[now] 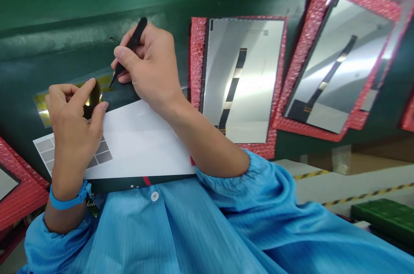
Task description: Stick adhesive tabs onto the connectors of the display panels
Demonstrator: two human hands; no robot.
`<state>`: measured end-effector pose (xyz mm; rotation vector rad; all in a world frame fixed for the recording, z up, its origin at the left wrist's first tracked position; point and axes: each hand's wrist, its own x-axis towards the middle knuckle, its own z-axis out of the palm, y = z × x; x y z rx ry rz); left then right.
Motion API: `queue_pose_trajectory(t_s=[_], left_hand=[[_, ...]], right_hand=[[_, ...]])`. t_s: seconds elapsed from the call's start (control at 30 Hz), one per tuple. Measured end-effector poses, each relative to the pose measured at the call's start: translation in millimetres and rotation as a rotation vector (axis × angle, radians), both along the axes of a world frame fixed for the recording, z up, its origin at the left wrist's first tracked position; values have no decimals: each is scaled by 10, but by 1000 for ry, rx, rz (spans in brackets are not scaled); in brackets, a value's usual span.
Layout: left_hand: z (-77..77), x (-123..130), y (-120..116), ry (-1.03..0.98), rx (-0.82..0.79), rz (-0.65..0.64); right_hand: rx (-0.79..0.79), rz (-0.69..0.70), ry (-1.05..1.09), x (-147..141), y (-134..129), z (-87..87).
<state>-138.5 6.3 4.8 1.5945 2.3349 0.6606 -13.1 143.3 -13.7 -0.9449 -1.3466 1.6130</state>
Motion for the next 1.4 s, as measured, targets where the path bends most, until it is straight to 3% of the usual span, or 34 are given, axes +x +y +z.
queue_pose_trajectory(t_s=[0.17, 0.33, 0.43, 0.53, 0.67, 0.77, 0.87, 1.4], left_hand=[[-66, -114, 15, 47, 61, -19], [82, -129, 35, 99, 91, -12], [238, 141, 35, 145, 169, -28], [310, 648, 55, 73, 269, -208], [154, 1294, 138, -93, 292, -457], [6, 1492, 191, -76, 234, -513], [-32, 1494, 215, -1, 177, -530], [69, 1456, 175, 95, 21, -490]], right_hand=[[-63, -12, 132, 238, 10, 255], [32, -225, 57, 1151, 84, 497], [50, -361, -5, 1718, 19, 483], [0, -381, -29, 2033, -116, 385], [-54, -388, -32, 2117, -255, 247], [-74, -404, -55, 2113, -284, 208], [-98, -402, -104, 2129, -283, 224], [-109, -407, -190, 2197, -320, 319]])
